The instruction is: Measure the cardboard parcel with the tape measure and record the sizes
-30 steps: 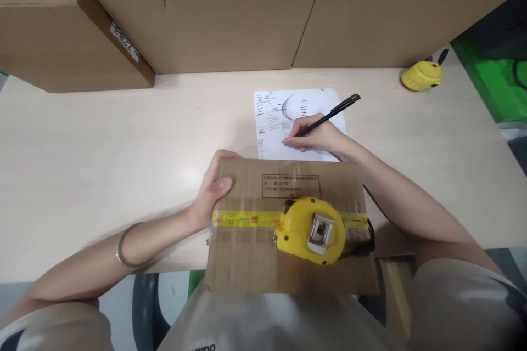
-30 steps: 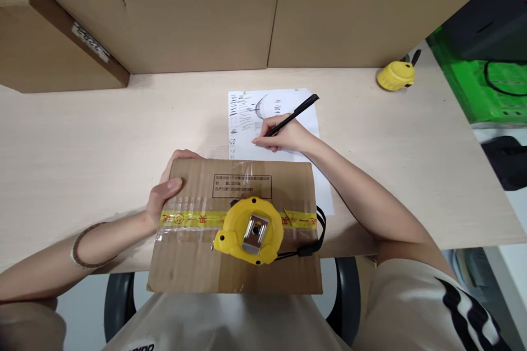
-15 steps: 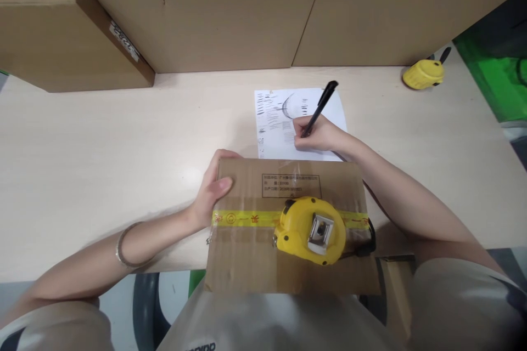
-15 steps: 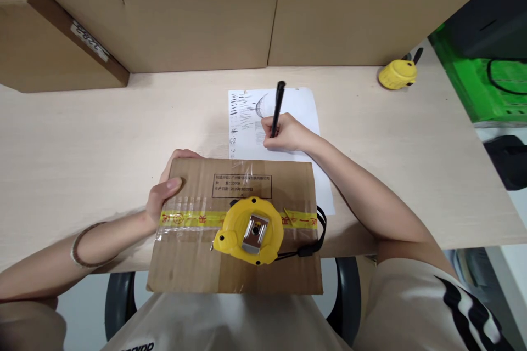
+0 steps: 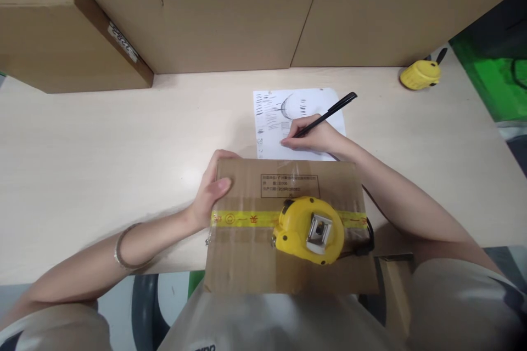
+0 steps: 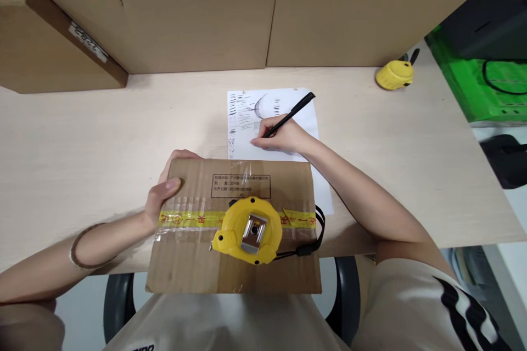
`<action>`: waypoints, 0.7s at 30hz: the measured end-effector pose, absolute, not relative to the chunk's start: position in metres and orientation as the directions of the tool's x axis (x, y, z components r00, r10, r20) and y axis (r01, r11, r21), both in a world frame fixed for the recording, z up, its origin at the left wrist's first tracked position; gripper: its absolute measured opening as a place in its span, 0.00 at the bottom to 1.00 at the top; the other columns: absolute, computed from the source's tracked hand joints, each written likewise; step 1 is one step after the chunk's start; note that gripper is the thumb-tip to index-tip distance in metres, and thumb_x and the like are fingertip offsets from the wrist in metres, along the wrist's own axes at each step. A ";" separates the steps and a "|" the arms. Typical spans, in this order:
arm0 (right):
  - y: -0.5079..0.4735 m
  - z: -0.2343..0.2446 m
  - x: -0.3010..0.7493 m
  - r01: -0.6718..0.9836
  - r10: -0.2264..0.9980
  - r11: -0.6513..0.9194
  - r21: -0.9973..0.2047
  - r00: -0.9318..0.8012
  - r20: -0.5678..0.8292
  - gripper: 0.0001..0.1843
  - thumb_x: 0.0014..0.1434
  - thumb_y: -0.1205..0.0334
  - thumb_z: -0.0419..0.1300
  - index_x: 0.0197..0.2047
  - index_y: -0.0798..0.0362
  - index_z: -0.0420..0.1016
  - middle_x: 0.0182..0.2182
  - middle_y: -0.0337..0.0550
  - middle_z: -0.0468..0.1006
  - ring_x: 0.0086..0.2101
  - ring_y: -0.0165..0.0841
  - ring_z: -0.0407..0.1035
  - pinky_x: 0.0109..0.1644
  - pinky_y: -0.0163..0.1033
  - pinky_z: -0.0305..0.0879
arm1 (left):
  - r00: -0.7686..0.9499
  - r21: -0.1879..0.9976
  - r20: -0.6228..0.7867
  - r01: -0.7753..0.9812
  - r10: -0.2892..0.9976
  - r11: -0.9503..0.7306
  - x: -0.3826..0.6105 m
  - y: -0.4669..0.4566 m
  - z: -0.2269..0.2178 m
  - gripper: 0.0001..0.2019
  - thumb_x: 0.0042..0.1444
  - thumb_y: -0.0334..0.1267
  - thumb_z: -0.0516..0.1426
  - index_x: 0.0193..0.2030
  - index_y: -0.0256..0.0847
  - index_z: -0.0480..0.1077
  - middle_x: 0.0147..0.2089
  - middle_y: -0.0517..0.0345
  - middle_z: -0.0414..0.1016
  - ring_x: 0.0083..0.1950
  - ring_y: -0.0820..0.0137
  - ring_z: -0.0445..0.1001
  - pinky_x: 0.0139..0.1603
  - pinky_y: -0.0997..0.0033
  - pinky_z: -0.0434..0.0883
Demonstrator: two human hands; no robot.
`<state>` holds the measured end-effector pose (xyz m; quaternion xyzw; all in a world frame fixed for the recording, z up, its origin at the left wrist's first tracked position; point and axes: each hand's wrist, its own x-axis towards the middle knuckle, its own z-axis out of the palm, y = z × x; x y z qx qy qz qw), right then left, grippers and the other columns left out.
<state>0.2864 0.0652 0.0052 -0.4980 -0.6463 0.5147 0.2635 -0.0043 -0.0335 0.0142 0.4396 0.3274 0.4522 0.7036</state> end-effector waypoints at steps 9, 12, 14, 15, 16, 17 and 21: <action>0.066 0.009 0.286 0.415 0.932 0.003 -0.910 -0.330 -0.147 0.16 0.44 0.72 0.66 0.18 0.52 0.61 0.18 0.32 0.63 0.24 0.24 0.56 0.29 0.36 0.49 | 0.365 0.919 -0.044 -0.351 0.930 0.181 -0.003 -0.033 0.014 0.23 0.59 0.56 0.69 0.49 0.43 0.71 0.41 0.57 0.79 0.37 0.66 0.80 0.32 0.68 0.77; 0.067 0.009 0.286 0.410 0.929 0.010 -0.912 -0.341 -0.143 0.15 0.41 0.75 0.64 0.18 0.52 0.60 0.18 0.31 0.61 0.24 0.23 0.54 0.28 0.35 0.46 | 0.353 0.925 -0.047 -0.337 0.935 0.174 -0.003 -0.033 0.014 0.23 0.58 0.57 0.69 0.49 0.44 0.72 0.41 0.58 0.79 0.36 0.66 0.79 0.31 0.67 0.77; 0.067 0.009 0.287 0.392 0.931 0.006 -0.920 -0.339 -0.139 0.16 0.41 0.74 0.65 0.18 0.52 0.60 0.17 0.31 0.60 0.23 0.22 0.54 0.27 0.35 0.46 | 0.340 0.927 -0.052 -0.332 0.939 0.171 -0.003 -0.033 0.014 0.23 0.58 0.57 0.69 0.49 0.44 0.72 0.41 0.58 0.79 0.36 0.67 0.79 0.31 0.68 0.77; 0.067 0.009 0.288 0.379 0.932 -0.001 -0.925 -0.335 -0.138 0.16 0.42 0.72 0.67 0.18 0.51 0.61 0.17 0.31 0.61 0.22 0.22 0.54 0.26 0.35 0.46 | 0.335 0.928 -0.053 -0.332 0.941 0.170 -0.003 -0.034 0.014 0.23 0.57 0.57 0.69 0.49 0.43 0.73 0.40 0.58 0.79 0.35 0.67 0.78 0.31 0.68 0.76; 0.068 0.008 0.288 0.364 0.932 -0.011 -0.931 -0.333 -0.141 0.17 0.44 0.69 0.69 0.19 0.51 0.61 0.16 0.31 0.62 0.21 0.23 0.55 0.26 0.35 0.48 | 0.333 0.928 -0.055 -0.330 0.941 0.171 -0.003 -0.034 0.014 0.23 0.57 0.57 0.69 0.49 0.43 0.73 0.40 0.57 0.79 0.35 0.67 0.78 0.31 0.69 0.76; 0.068 0.008 0.289 0.348 0.931 -0.022 -0.937 -0.335 -0.146 0.18 0.46 0.65 0.71 0.20 0.50 0.62 0.16 0.32 0.65 0.20 0.23 0.56 0.25 0.35 0.50 | 0.330 0.928 -0.054 -0.331 0.942 0.169 -0.003 -0.034 0.014 0.23 0.57 0.57 0.69 0.48 0.42 0.72 0.40 0.57 0.79 0.35 0.67 0.78 0.31 0.69 0.76; 0.065 0.008 0.288 0.319 0.911 -0.058 -0.946 -0.370 -0.180 0.22 0.49 0.50 0.77 0.25 0.51 0.70 0.19 0.39 0.75 0.19 0.27 0.63 0.23 0.37 0.57 | 0.343 0.924 -0.059 -0.337 0.937 0.181 -0.003 -0.033 0.015 0.25 0.57 0.58 0.69 0.49 0.42 0.71 0.40 0.56 0.78 0.36 0.66 0.78 0.31 0.68 0.76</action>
